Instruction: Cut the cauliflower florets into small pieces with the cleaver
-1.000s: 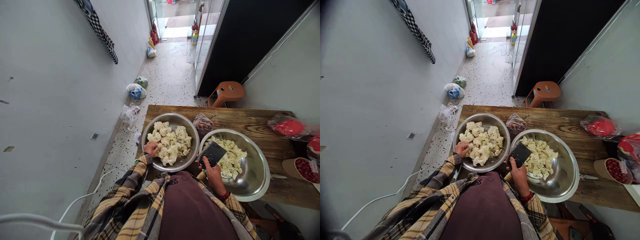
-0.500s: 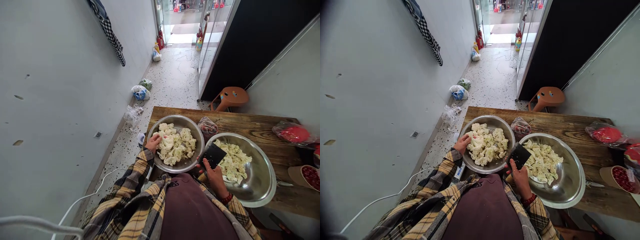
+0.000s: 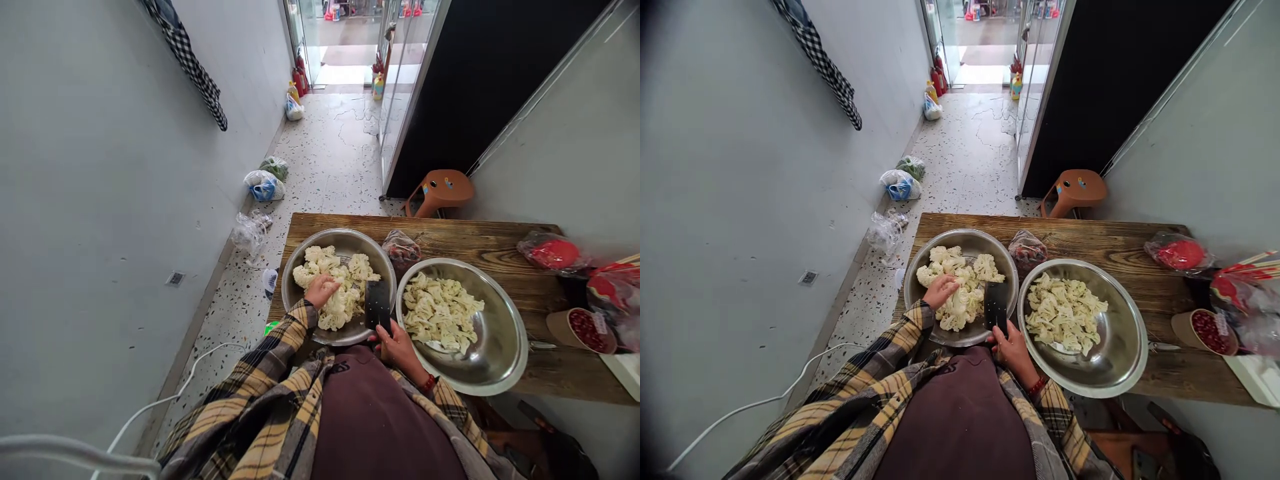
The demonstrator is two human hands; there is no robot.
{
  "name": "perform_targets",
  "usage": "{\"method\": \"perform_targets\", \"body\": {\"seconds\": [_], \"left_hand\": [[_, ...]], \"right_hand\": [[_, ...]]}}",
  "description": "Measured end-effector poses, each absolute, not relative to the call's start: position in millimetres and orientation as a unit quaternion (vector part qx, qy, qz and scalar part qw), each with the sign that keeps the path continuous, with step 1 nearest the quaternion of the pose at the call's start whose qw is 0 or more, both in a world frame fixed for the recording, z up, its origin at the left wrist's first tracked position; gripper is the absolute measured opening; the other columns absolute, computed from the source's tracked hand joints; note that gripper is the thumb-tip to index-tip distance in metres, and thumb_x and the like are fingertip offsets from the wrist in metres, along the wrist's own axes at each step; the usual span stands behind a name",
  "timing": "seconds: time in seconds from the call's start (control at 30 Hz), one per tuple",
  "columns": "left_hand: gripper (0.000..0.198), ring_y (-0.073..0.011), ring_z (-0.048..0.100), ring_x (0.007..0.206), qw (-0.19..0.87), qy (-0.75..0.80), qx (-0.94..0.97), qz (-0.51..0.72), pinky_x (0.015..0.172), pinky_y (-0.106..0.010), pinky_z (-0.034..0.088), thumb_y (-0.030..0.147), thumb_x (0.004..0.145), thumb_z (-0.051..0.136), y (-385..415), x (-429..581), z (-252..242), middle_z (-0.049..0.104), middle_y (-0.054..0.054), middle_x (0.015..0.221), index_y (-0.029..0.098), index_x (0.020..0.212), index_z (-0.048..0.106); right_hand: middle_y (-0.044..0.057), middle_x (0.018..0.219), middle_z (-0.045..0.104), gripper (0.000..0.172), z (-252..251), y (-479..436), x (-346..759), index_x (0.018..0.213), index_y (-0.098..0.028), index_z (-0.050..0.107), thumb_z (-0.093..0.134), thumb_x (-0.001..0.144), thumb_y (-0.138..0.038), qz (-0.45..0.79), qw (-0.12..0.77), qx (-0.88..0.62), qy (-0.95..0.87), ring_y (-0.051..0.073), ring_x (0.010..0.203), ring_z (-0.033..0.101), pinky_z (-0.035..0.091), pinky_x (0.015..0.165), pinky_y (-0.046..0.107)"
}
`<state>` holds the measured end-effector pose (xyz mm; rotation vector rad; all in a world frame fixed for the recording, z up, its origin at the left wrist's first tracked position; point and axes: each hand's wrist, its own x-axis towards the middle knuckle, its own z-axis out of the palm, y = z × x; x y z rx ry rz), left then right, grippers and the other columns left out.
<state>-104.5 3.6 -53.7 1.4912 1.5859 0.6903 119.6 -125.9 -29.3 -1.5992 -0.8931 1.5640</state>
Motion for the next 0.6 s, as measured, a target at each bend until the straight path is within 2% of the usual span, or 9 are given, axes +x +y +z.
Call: {"method": "perform_targets", "body": {"seconds": [0.07,0.13,0.2,0.27,0.33,0.4,0.53,0.6], "left_hand": [[0.043,-0.0303,0.044,0.122,0.392,0.623,0.628,0.253,0.104,-0.046,0.033,0.044,0.060,0.074,-9.4,-106.8,-54.8,0.055,-0.012,0.123,0.018,0.094,0.068],[0.072,-0.0374,0.028,0.134,0.362,0.611,0.670,0.217,0.109,-0.052,0.024,0.045,0.049,0.081,-25.3,-109.0,-57.8,0.038,-0.014,0.140,0.020,0.113,0.062],[0.097,-0.0409,0.018,0.138,0.338,0.595,0.704,0.190,0.110,-0.054,0.021,0.043,0.041,0.084,-41.2,-111.9,-63.0,0.025,-0.016,0.147,0.020,0.129,0.051],[0.106,-0.0406,0.015,0.138,0.316,0.590,0.720,0.183,0.110,-0.053,0.022,0.035,0.041,0.084,-53.8,-116.0,-69.4,0.020,-0.017,0.148,0.019,0.136,0.041],[0.100,-0.0384,0.022,0.136,0.304,0.602,0.715,0.183,0.109,-0.051,0.026,0.025,0.045,0.080,-60.3,-120.7,-74.2,0.026,-0.017,0.145,0.017,0.135,0.039],[0.086,-0.0350,0.035,0.129,0.304,0.619,0.698,0.190,0.106,-0.050,0.032,0.021,0.048,0.076,-59.6,-125.4,-74.5,0.039,-0.016,0.135,0.016,0.128,0.045],[0.063,-0.0306,0.051,0.111,0.321,0.626,0.685,0.191,0.097,-0.045,0.042,0.027,0.050,0.075,-40.0,-130.4,-59.6,0.055,-0.012,0.114,0.017,0.110,0.057],[0.045,-0.0304,0.056,0.101,0.335,0.623,0.690,0.156,0.091,-0.043,0.044,0.029,0.052,0.074,-26.2,-128.1,-50.8,0.060,-0.011,0.099,0.016,0.094,0.064]], "right_hand": [[0.003,0.078,0.069,0.049,-34.5,-126.8,117.5,0.100,-0.019,0.056,0.059,0.071,-0.058,0.629,0.331,-0.619,-0.334,0.020,0.059,0.067,0.051,0.046,0.028],[0.001,0.072,0.068,0.047,-35.6,-125.8,116.3,0.096,-0.020,0.055,0.055,0.072,-0.061,0.640,0.316,-0.620,-0.325,0.018,0.052,0.064,0.050,0.045,0.028],[0.000,0.066,0.067,0.045,-33.4,-122.6,116.3,0.088,-0.020,0.054,0.053,0.073,-0.063,0.634,0.316,-0.626,-0.327,0.016,0.048,0.062,0.048,0.044,0.027],[0.000,0.062,0.065,0.044,-30.4,-118.4,117.2,0.080,-0.020,0.052,0.053,0.074,-0.064,0.615,0.325,-0.633,-0.340,0.015,0.045,0.060,0.047,0.043,0.026],[0.000,0.061,0.063,0.045,-28.4,-114.7,118.3,0.077,-0.020,0.052,0.053,0.074,-0.065,0.603,0.330,-0.636,-0.351,0.014,0.044,0.058,0.046,0.043,0.025],[0.000,0.060,0.063,0.046,-27.5,-112.1,119.4,0.076,-0.020,0.052,0.053,0.074,-0.066,0.600,0.327,-0.636,-0.358,0.014,0.044,0.057,0.045,0.042,0.025],[0.000,0.057,0.062,0.044,-22.0,-108.4,122.6,0.074,-0.020,0.054,0.049,0.078,-0.063,0.579,0.309,-0.632,-0.412,0.015,0.044,0.056,0.043,0.043,0.024],[0.000,0.056,0.061,0.040,-15.8,-105.3,124.4,0.077,-0.020,0.057,0.047,0.082,-0.058,0.554,0.296,-0.626,-0.464,0.014,0.044,0.056,0.042,0.045,0.024]]}}
